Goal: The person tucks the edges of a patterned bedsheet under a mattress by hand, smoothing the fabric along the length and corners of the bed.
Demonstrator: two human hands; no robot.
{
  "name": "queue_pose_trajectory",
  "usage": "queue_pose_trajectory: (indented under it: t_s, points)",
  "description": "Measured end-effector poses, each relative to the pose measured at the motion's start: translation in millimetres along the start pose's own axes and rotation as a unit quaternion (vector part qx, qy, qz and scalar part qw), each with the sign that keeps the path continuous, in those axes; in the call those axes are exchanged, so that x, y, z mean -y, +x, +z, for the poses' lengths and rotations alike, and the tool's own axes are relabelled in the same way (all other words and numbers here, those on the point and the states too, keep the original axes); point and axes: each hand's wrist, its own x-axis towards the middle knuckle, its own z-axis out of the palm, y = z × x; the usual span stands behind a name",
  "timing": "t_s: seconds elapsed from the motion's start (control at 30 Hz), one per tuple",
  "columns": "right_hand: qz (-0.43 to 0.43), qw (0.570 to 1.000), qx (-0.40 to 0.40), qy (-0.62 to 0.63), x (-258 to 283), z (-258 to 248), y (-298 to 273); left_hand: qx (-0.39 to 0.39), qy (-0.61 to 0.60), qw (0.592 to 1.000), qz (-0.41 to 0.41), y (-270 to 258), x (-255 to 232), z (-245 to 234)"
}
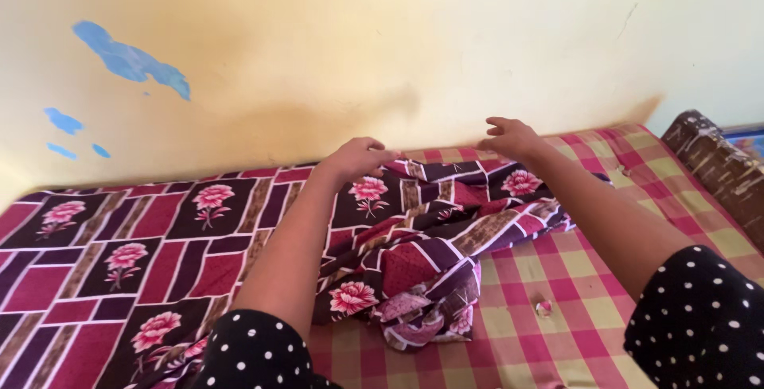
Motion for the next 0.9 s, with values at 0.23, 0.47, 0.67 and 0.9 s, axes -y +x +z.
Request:
queue_pose_trajectory:
  t_s: [0.23,0.47,0.67,0.9]
  points:
    - [-0.005,1.000,0.000,0.026,31,0,-6,-0.052,-0.010,0.997,-0.049,-53,11,-20]
    - [-0.068,0.996,-0.039,-0.033,8,25,24,0.077,0.062,0.990,-0.097,-86,44,9]
    - [0.018,0.998,-0.006,0.057,17,52,31,-0.071,-0.005,0.996,-0.058,-46,63,-2]
    - [0.048,0.991,0.001,0.125,-10,67,34,0.003,-0.003,0.998,-0.064,2,103,54]
